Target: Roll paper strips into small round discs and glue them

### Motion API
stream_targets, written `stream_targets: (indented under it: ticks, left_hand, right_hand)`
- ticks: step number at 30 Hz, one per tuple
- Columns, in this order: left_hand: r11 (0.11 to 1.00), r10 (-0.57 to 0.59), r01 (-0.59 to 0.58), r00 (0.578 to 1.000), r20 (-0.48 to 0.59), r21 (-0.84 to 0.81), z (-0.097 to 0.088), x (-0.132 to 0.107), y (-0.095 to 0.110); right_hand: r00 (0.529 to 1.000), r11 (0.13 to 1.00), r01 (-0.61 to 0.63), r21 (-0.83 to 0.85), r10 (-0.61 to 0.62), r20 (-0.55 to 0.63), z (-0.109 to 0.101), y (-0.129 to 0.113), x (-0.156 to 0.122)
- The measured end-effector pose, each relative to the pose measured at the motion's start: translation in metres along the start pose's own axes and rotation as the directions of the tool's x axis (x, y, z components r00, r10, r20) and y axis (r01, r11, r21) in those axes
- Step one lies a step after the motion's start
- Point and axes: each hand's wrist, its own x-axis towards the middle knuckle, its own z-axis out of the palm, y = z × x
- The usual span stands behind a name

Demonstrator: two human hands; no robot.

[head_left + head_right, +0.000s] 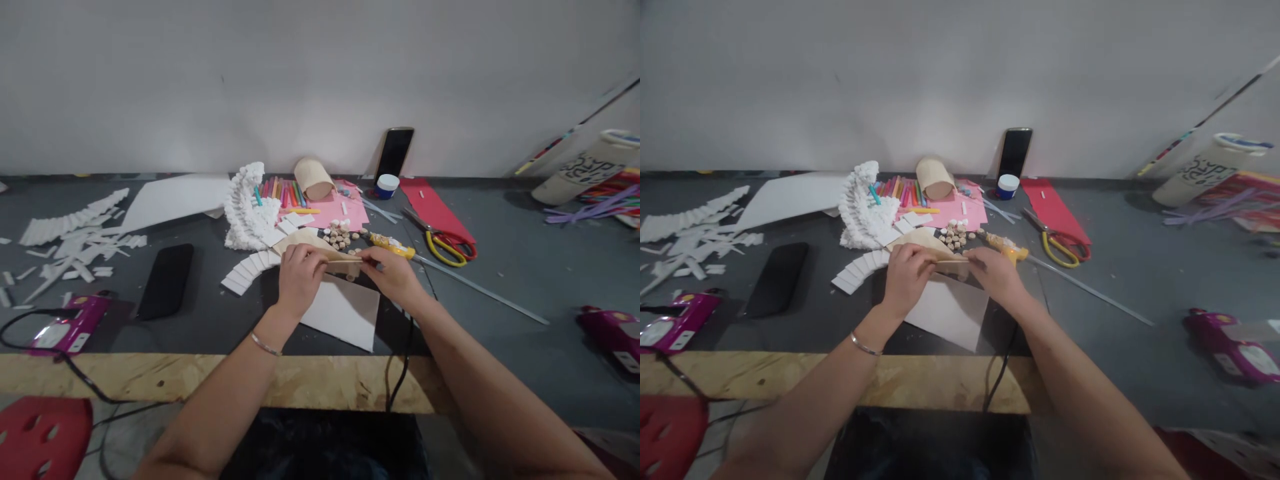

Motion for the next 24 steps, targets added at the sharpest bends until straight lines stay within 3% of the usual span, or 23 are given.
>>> stream_targets:
  ticks: [4,6,9,12,14,17,24]
  left_hand:
    - [0.999,0.029,-0.026,0.995,-0.099,0.028,-0.004,0.002,0.007]
    - [0.996,0.076,-0.072,0.994,-0.077,0.059,-0.008,0.002,0.014]
    - [0.971,0.206,-0.215,0.975,0.087,0.108,-0.017,-0.002,0.024]
    - [0.916,0.322,-0.37,0.908,0.267,0.156,-0.027,-0.017,0.029]
    - [0.894,0.339,-0.415,0.873,0.352,0.167,-0.031,-0.031,0.028]
    - [0.913,0.304,-0.389,0.847,0.436,0.119,-0.033,-0.05,0.02]
    - [0.986,0.167,-0.157,0.887,0.43,-0.058,-0.039,-0.061,0.001]
  right_hand:
    - [0.967,0.966,0.163,-0.2,-0.196,-0.162,-0.007,-0.014,0.001]
    - [0.955,0.937,0.239,-0.256,-0.274,-0.11,-0.01,-0.026,0.0]
    - [0.948,0.895,0.317,-0.314,-0.309,0.076,-0.015,-0.042,-0.008]
    - [0.932,0.851,0.359,-0.383,-0.307,0.191,-0.017,-0.046,-0.024]
    - [0.911,0.823,0.405,-0.398,-0.327,0.252,-0.015,-0.042,-0.04]
    - [0.89,0.818,0.438,-0.373,-0.337,0.308,-0.008,-0.033,-0.063]
    - [0.965,0.916,0.232,-0.328,-0.175,0.194,0.001,-0.025,-0.089]
